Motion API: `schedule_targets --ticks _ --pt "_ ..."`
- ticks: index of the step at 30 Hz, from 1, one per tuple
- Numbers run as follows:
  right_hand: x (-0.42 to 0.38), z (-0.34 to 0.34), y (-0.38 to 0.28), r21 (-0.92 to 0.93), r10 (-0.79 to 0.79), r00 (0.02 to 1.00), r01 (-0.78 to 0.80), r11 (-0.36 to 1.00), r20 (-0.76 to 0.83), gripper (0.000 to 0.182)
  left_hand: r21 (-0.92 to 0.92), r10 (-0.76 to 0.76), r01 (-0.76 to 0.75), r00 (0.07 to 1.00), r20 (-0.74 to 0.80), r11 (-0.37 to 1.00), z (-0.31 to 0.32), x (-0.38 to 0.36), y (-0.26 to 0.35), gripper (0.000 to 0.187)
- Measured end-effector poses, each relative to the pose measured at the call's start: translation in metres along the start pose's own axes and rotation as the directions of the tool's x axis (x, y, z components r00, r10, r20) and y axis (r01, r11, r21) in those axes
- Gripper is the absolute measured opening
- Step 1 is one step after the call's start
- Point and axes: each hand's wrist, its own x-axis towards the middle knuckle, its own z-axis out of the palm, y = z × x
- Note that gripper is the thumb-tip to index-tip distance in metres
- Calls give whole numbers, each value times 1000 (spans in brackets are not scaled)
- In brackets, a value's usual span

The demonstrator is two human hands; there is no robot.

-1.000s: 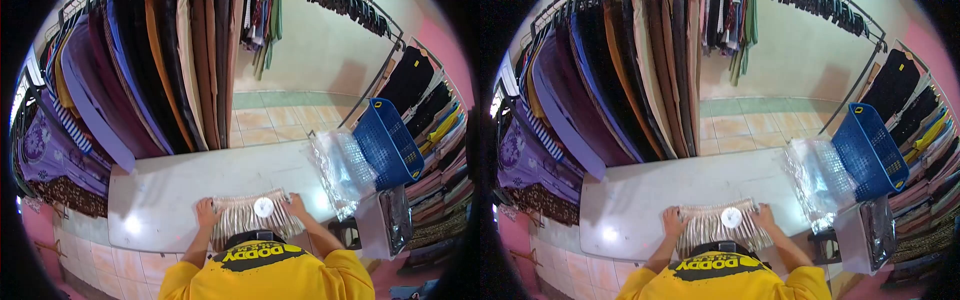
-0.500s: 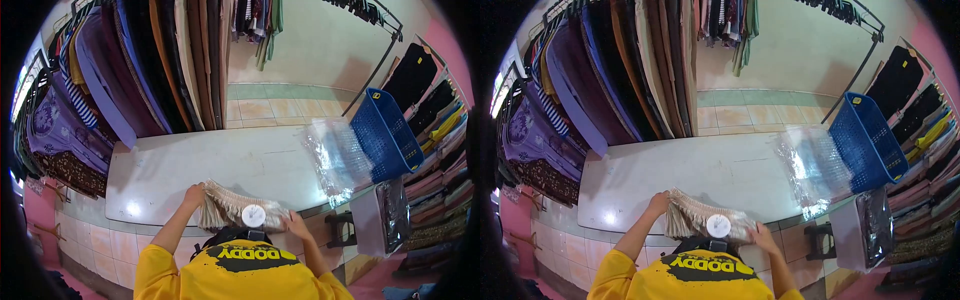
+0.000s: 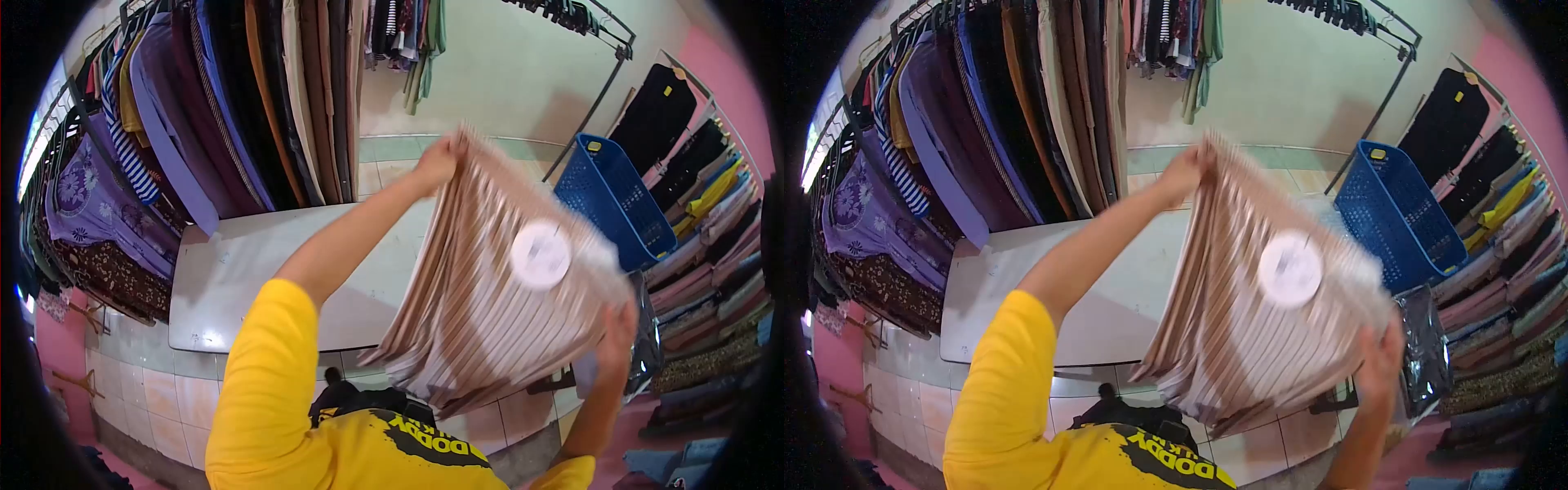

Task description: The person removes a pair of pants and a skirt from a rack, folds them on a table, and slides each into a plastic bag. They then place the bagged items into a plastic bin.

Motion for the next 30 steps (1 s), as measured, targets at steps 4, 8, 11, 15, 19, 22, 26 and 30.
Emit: schedule_targets --ticks 4,8,11,15,19,22,26,30 --pt "32 65 -117 243 -275 953 298 923 -125 54 -464 355 -376 925 -136 802 -33 60 127 25" --pt "12 170 -167 551 -561 763 332 766 320 49 -400 504 -508 855 -125 763 -169 85 161 23" --pt "-17 280 -162 515 -332 822 56 855 462 41 -737 428 -234 900 81 634 -244 18 135 22" --pt "-57 410 -98 472 -284 562 -220 854 777 40 -651 -125 268 958 258 710 -374 -61 38 35" --pt "-102 540 39 164 -51 376 -275 947 925 24 -428 -357 135 791 -496 894 -467 -209 -81 36" --pt "-120 576 112 -63 213 452 -324 944 867 17 550 53 649 620 -783 526 -489 -292 -188 48" --pt "-121 595 137 26 114 475 -277 960 873 16 807 -115 -200 943 313 556 -388 -327 -103 75" --pt "-106 577 113 26 64 593 -142 989 803 25 503 -198 -14 910 365 864 -395 -305 -140 23"
